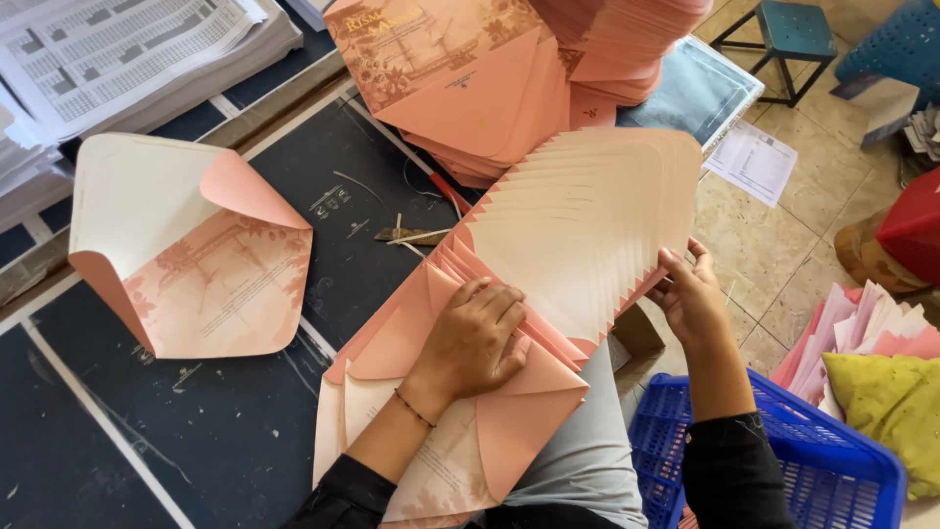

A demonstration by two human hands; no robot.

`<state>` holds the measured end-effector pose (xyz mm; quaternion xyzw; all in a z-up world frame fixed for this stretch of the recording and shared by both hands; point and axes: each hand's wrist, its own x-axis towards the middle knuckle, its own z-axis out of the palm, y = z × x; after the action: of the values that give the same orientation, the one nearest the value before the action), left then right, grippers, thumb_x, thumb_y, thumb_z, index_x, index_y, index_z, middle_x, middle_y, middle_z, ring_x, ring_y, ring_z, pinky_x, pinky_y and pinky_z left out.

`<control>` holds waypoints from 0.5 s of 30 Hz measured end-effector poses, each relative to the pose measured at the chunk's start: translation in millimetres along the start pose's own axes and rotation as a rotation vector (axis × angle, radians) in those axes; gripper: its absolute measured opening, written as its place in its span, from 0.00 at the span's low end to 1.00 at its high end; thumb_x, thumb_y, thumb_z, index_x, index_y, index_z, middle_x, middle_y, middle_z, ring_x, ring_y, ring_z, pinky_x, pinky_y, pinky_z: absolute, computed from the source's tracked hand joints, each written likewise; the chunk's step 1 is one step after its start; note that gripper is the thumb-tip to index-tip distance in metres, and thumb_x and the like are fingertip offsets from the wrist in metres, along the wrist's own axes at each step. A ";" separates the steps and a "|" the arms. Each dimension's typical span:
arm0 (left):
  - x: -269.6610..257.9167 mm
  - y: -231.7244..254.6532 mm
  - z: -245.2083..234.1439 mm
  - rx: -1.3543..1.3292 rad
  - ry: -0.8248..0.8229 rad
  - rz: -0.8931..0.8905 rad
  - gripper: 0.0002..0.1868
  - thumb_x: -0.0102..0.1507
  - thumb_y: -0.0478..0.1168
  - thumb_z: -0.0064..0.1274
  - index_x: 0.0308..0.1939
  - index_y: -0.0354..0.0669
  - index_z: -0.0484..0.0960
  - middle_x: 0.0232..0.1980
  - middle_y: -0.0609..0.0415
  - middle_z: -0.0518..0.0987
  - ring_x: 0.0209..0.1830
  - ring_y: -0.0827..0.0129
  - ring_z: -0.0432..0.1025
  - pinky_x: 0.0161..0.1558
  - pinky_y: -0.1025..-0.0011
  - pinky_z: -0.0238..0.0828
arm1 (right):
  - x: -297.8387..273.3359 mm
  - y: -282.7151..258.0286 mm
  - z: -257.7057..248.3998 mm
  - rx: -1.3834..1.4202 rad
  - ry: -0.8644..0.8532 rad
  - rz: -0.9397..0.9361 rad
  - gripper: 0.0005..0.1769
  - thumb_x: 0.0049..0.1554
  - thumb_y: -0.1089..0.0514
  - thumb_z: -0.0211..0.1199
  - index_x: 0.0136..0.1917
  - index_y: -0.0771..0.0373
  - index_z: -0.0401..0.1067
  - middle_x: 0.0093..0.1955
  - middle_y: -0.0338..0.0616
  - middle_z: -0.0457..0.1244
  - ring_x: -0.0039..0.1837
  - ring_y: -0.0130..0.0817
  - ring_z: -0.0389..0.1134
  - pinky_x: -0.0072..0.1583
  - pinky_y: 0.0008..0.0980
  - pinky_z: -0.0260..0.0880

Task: The person removes a white string from a stack of peach-colored paper sheets, then folds the sheets into envelope shapes one by one. The finished envelopes are placed into a blue basket on the floor.

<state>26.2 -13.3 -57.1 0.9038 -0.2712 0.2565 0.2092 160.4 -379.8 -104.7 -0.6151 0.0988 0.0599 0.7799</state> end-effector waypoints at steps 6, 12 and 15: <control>-29.0 11.7 -32.2 -0.026 -0.058 -0.015 0.25 0.67 0.58 0.39 0.51 0.46 0.83 0.57 0.49 0.81 0.66 0.60 0.75 0.76 0.54 0.58 | -35.6 -4.3 14.3 -0.051 -0.024 0.037 0.31 0.70 0.60 0.61 0.78 0.46 0.49 0.63 0.50 0.66 0.55 0.54 0.76 0.53 0.57 0.80; -47.7 27.5 -102.5 -0.148 -0.148 -0.022 0.20 0.62 0.47 0.52 0.52 0.37 0.77 0.60 0.41 0.75 0.62 0.48 0.71 0.72 0.48 0.63 | -100.6 -48.3 84.6 -0.141 -0.002 0.188 0.35 0.67 0.57 0.58 0.81 0.52 0.46 0.66 0.58 0.63 0.57 0.41 0.71 0.54 0.37 0.78; -48.4 28.5 -105.9 -0.146 -0.106 -0.052 0.27 0.61 0.45 0.56 0.61 0.37 0.73 0.60 0.41 0.73 0.61 0.44 0.71 0.64 0.50 0.70 | -108.2 -73.6 97.4 -0.261 -0.066 0.257 0.51 0.61 0.25 0.35 0.89 0.51 0.45 0.84 0.57 0.58 0.80 0.52 0.63 0.70 0.51 0.70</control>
<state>-62.8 38.2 4.4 0.9052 -0.2765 0.1823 0.2663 78.7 -299.5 11.5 -0.6911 0.1422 0.1915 0.6823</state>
